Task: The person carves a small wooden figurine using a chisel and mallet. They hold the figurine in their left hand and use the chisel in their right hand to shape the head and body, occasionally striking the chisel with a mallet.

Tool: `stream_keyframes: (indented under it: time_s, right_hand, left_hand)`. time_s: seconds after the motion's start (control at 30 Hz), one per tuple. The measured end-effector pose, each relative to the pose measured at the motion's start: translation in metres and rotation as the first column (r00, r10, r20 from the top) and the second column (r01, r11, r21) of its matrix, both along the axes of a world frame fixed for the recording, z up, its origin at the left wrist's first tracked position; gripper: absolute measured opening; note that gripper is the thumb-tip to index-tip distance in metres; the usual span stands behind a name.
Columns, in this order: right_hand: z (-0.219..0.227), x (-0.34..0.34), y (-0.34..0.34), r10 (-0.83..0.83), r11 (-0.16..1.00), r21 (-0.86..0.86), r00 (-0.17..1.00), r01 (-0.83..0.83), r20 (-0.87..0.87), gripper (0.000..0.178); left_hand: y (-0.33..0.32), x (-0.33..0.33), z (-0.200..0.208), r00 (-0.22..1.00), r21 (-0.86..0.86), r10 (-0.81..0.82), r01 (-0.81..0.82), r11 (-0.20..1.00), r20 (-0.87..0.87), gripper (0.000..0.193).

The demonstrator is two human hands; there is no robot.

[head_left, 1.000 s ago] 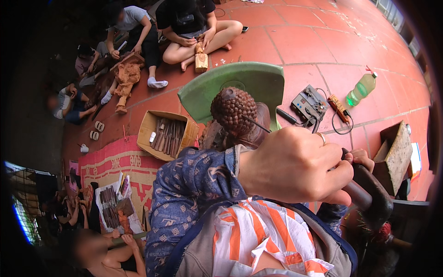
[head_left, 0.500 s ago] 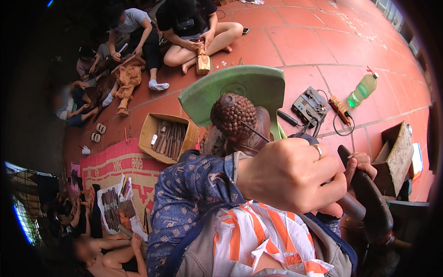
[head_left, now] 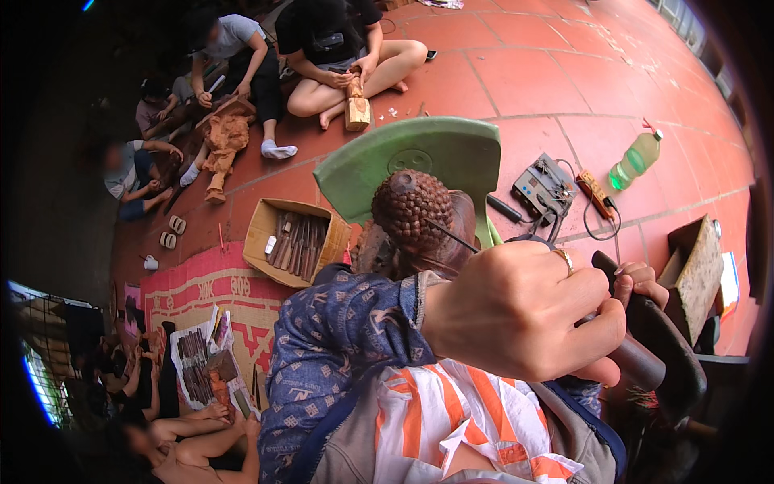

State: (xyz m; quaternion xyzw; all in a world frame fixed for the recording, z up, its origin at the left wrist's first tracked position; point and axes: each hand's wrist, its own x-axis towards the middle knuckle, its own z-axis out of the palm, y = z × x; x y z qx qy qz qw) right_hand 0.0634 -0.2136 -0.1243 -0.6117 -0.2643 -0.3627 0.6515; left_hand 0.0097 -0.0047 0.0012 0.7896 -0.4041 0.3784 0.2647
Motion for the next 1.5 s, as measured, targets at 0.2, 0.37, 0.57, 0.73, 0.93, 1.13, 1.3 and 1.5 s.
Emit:
stream_keyframes:
  time_s: [0.2, 0.37, 0.57, 0.73, 0.93, 1.13, 1.3, 1.5]
  right_hand:
    - [0.002, 0.003, 0.005, 0.108, 0.994, 0.03, 0.993, -0.109, 0.038, 0.015]
    - [0.008, 0.002, 0.01, 0.101, 0.994, 0.033, 0.994, -0.1, -0.033, 0.017]
    - [0.011, 0.005, 0.003, 0.044, 0.997, -0.063, 0.999, -0.045, -0.016, 0.018]
    - [0.017, 0.001, 0.001, -0.078, 0.975, -0.211, 0.996, 0.068, -0.038, 0.025]
    - [0.011, 0.0, 0.0, -0.034, 0.984, -0.173, 0.999, 0.029, -0.024, 0.024]
    - [0.011, -0.004, -0.001, 0.015, 0.986, -0.163, 0.998, -0.025, -0.065, 0.022]
    - [0.011, -0.006, 0.009, 0.128, 0.991, -0.017, 0.991, -0.129, -0.043, 0.022]
    - [0.011, -0.005, 0.012, 0.254, 0.953, 0.155, 0.965, -0.261, 0.064, 0.048]
  left_hand:
    - [-0.004, 0.003, 0.001, 0.999, -0.083, 0.025, -0.022, 0.996, 0.029, 0.036]
    - [-0.002, 0.004, 0.003, 0.998, -0.088, 0.05, -0.046, 0.995, 0.039, 0.036]
    - [-0.001, 0.004, 0.003, 0.998, -0.082, 0.044, -0.04, 0.996, 0.046, 0.033]
    - [-0.001, 0.01, -0.005, 0.971, -0.054, -0.129, 0.143, 0.988, 0.201, 0.032]
    - [-0.007, 0.008, -0.012, 0.961, -0.02, -0.166, 0.175, 0.984, 0.222, 0.028]
    - [-0.005, 0.004, -0.005, 0.991, -0.048, -0.071, 0.077, 0.996, 0.115, 0.033]
    - [-0.001, 0.004, -0.004, 0.994, -0.059, -0.04, 0.046, 0.997, 0.106, 0.035]
    - [0.004, -0.001, 0.001, 0.996, -0.114, -0.033, 0.042, 0.993, 0.08, 0.036]
